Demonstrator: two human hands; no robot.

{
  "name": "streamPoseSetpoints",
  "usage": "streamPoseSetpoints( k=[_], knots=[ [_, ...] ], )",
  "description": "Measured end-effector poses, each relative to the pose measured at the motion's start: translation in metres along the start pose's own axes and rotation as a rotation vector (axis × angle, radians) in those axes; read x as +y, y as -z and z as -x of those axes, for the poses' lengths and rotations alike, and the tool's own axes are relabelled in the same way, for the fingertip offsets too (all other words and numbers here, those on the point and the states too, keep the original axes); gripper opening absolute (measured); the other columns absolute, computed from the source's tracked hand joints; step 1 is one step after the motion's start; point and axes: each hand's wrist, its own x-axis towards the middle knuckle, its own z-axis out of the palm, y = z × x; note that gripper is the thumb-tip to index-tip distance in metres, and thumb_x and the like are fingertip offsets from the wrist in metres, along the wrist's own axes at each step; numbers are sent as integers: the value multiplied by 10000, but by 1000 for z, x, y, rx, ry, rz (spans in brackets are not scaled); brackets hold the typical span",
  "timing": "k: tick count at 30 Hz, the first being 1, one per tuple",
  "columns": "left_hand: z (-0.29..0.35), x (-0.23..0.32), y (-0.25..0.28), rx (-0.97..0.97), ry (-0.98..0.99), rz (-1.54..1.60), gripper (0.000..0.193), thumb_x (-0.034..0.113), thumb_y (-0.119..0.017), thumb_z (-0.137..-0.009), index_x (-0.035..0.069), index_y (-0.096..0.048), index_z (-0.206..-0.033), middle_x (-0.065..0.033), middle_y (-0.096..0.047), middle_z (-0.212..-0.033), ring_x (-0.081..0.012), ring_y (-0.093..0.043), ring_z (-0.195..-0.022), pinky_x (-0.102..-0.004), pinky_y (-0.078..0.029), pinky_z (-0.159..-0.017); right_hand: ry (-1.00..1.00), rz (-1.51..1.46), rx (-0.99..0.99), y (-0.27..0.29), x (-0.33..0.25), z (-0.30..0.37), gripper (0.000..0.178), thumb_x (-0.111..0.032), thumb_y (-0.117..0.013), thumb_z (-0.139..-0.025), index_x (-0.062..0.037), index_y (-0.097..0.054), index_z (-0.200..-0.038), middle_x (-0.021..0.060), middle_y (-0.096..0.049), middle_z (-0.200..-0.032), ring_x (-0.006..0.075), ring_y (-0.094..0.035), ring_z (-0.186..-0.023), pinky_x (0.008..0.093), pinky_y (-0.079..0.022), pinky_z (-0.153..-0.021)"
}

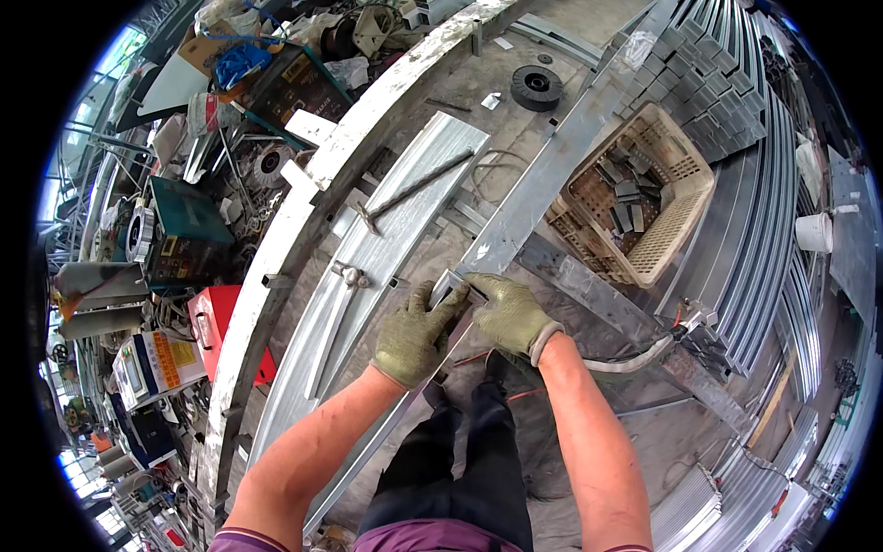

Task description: The person aligns metal frame pieces on a workbench, then uses a welding torch to join them. They repeatedly reposition the frame, weld joints, and tap the welds with a hammer to adjust alignment.

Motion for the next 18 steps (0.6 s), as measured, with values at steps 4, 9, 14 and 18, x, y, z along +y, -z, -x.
streamPoseSetpoints(
  k=[4, 9, 14, 18],
  knots=[
    [0, 2, -1, 18, 1, -16, 607, 174, -722, -963, 287, -609, -1549, -244, -624, -1378, -432, -708, -1000, -538, -592, -846, -19, -209, 73, -5, 8, 8, 455, -42, -683, -978, 30, -673, -1427, 203, -743, -1349, 218, -692, -1258, 349, -544, -1081],
    [-4, 5, 0, 45, -25, -48, 582, 144, -725, -952, 261, -641, -1516, -238, -631, -1337, -423, -698, -983, -526, -581, -852, -35, -166, 153, -17, 12, 11, 426, -65, -690, -1007, 36, -679, -1420, 217, -729, -1382, 267, -698, -1280, 363, -544, -1096],
    [-7, 4, -2, 109, -64, -44, 574, 93, -745, -909, 205, -685, -1468, -217, -634, -1199, -400, -674, -923, -516, -548, -798, 19, -158, 244, -26, 12, 12, 412, -62, -684, -988, 40, -700, -1387, 236, -721, -1383, 321, -688, -1305, 403, -528, -1119],
    [-10, 6, 4, -7, -15, 12, 625, 79, -755, -871, 186, -678, -1481, -236, -605, -1332, -419, -662, -1019, -532, -542, -890, 84, -195, 301, -26, 14, 13, 386, -131, -735, -945, 11, -740, -1304, 237, -740, -1300, 403, -678, -1257, 467, -525, -1115]
  ],
)
